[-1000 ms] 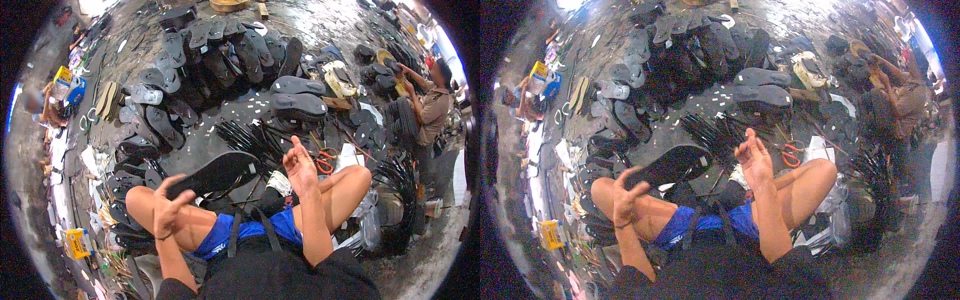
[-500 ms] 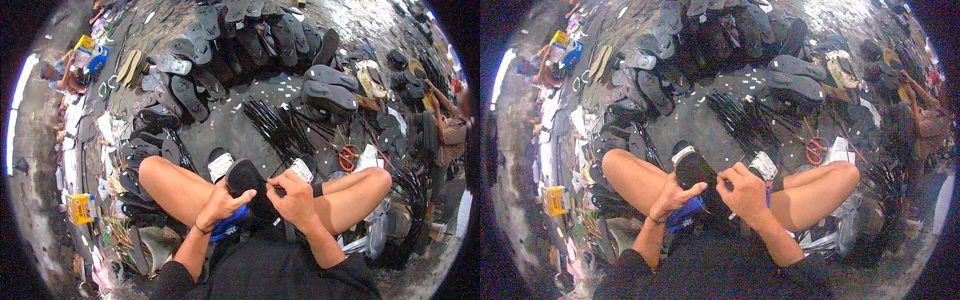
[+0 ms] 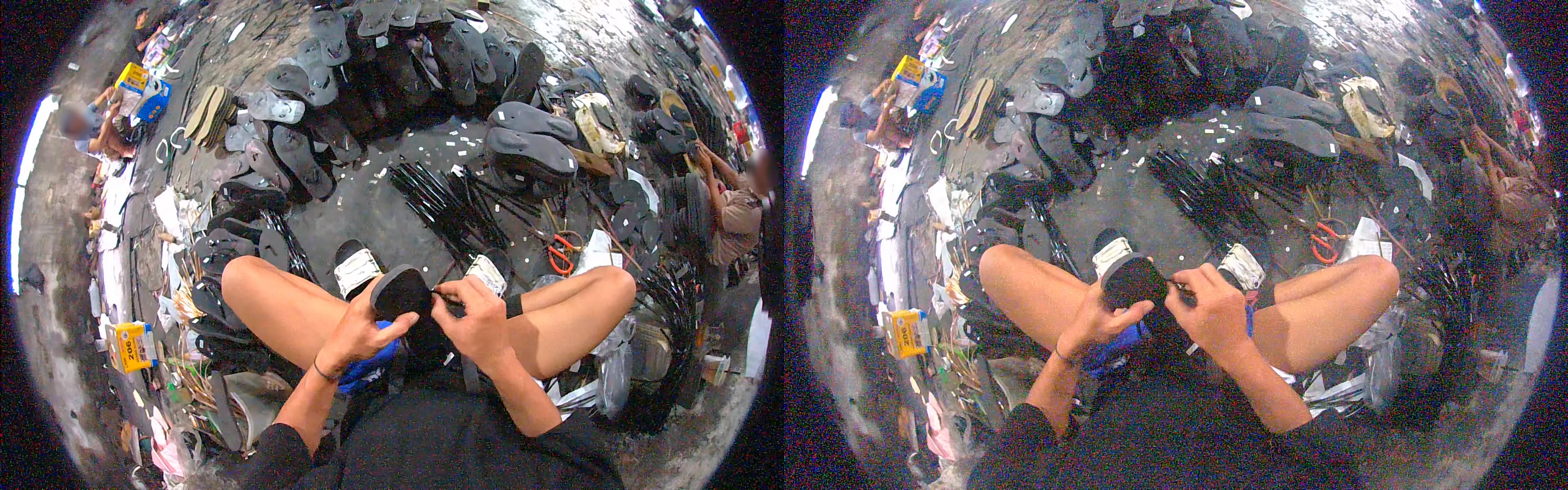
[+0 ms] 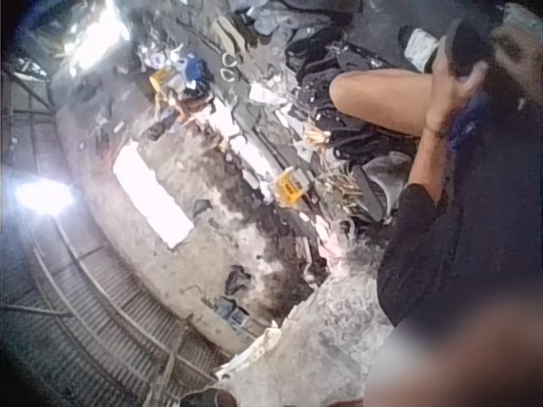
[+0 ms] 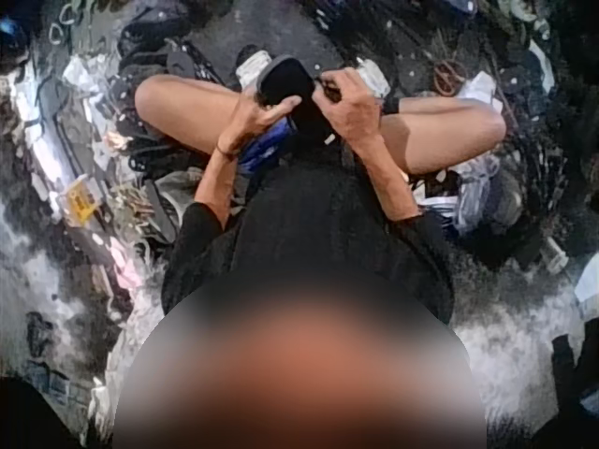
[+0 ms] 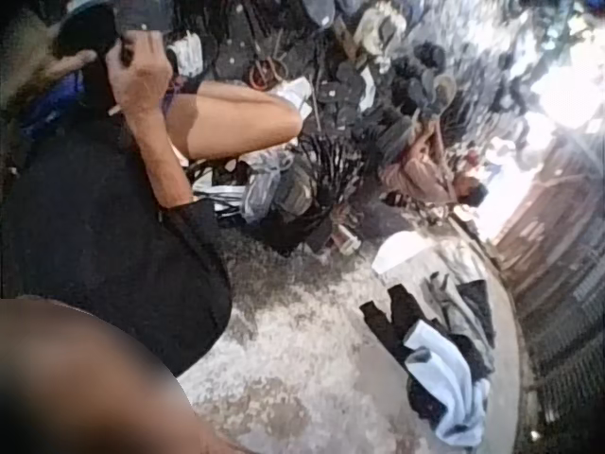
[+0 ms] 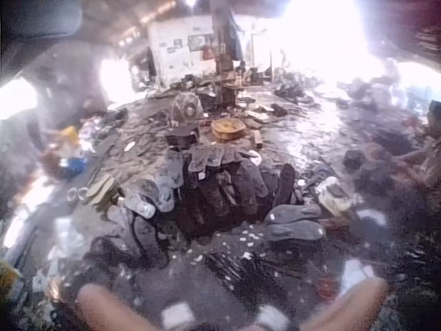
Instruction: The person sits on the floor and assembles flip-flops by inserting black straps into the holes of black soles. They repeatedly pick up a sole and a strap, thread the strap through the sole, and place the finished flip-flop aside.
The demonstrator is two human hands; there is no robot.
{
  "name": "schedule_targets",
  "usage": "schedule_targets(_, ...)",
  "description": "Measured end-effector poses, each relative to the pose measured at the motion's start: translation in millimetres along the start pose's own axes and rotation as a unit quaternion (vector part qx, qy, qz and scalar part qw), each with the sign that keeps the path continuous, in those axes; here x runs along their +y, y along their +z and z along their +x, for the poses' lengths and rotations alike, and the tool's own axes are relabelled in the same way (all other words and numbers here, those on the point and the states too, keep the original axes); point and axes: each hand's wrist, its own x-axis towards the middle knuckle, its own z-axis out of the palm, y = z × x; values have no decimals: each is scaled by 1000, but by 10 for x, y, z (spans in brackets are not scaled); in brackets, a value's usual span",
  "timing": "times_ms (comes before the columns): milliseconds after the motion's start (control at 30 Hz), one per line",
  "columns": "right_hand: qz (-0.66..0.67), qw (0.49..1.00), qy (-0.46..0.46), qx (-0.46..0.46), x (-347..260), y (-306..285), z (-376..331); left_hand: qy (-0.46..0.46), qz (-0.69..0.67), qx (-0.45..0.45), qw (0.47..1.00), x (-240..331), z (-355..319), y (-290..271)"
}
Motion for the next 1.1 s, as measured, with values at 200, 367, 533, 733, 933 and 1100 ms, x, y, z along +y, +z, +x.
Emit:
schedule_targets(200,19,999,15,-36,62,-103,-26,10,-9,-6,1000,63,-20,15)
schedule_targets(367,36,998,43,-40,73,-114,9,22,37,-8,999,63,-8,31)
schedule_targets(533,-22,999,13,-26,41,-29,23,48,105,-8,993,79,-12,48)
schedule_targets(733,-13,997,1,-71,94,7,-7,10,87,-9,996,73,-40,31)
schedule_targets(933,-1,998,3,-62,158,29,-63,33,99,-18,994,55,-34,32)
schedule_targets(1100,27,999,5,-31,166,23,-54,38,109,-28,993,69,-26,29)
